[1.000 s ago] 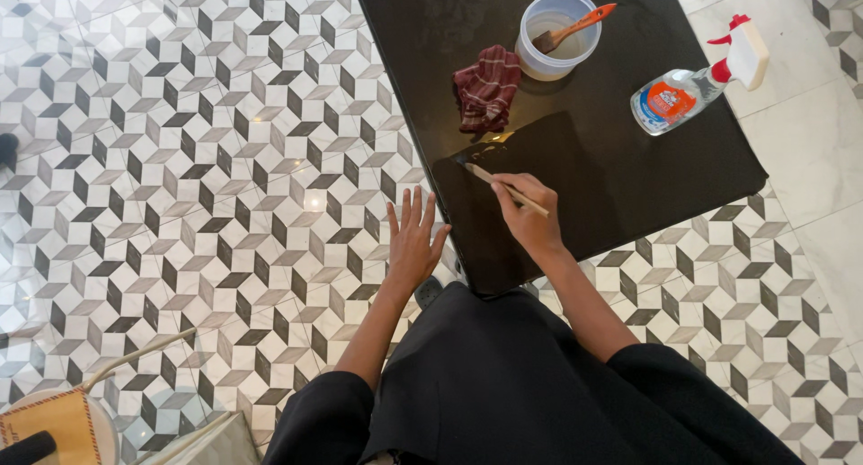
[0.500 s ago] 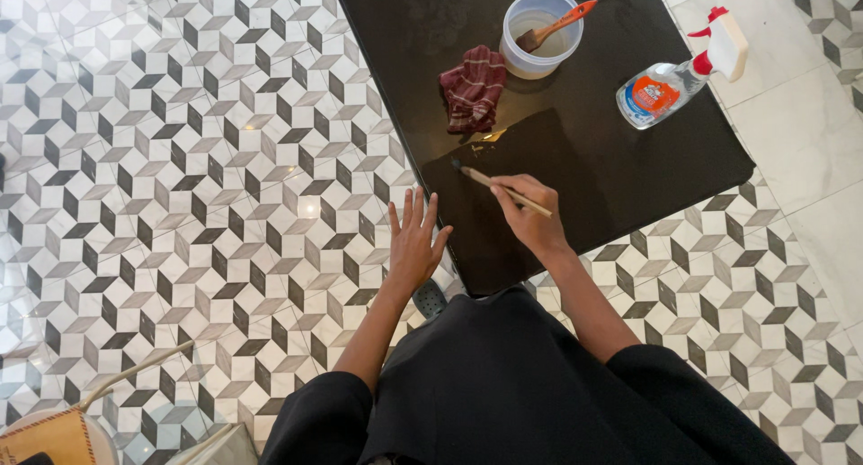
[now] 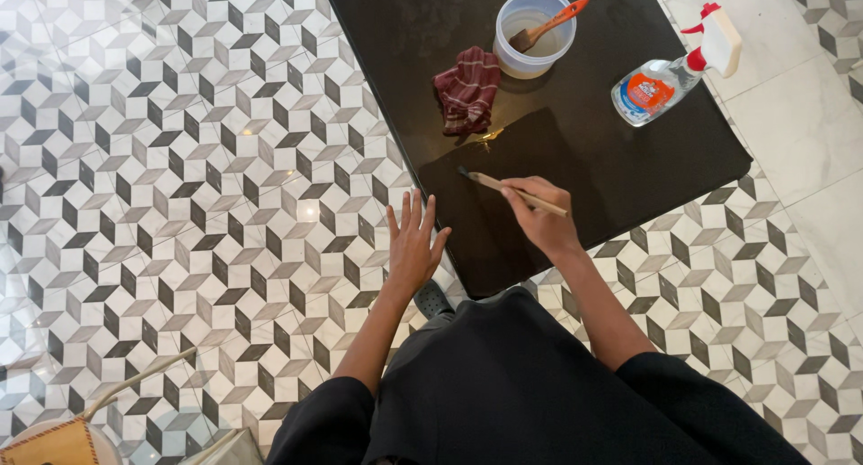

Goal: The person cleans a small spot on a black tabletop using a brush and a spray bottle. They repeatedly scrub the same area, occasionally dipping the brush into a container of liquid and spraying the surface with cleaner.

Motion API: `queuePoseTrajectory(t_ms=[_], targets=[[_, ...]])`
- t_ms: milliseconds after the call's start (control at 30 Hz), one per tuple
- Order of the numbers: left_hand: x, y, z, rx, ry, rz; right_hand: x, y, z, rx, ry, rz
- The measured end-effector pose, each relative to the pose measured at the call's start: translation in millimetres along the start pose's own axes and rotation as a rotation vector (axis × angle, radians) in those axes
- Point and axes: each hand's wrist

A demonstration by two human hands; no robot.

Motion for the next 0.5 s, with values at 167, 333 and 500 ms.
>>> queuePoseTrajectory(t_ms=[167,333,500], targets=[[4,2,-1,0.000,0.003,0.002,-6,3,13,-0.124,0.011,-0.024],[3,2,0,0.020,0.020,0.007,1,-10,-1,0.085,0.075,-0.022],[7,5,-8,0.009,0.027,0.022,-6,4,6,-0.001,-0.052,0.013]])
Point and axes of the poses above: each hand's wrist, its own z-axis towards the middle knuckle, its own y-axis out of the back of the hand, x = y × z, and after that the axes turned 15 degrees about -y, right-handed
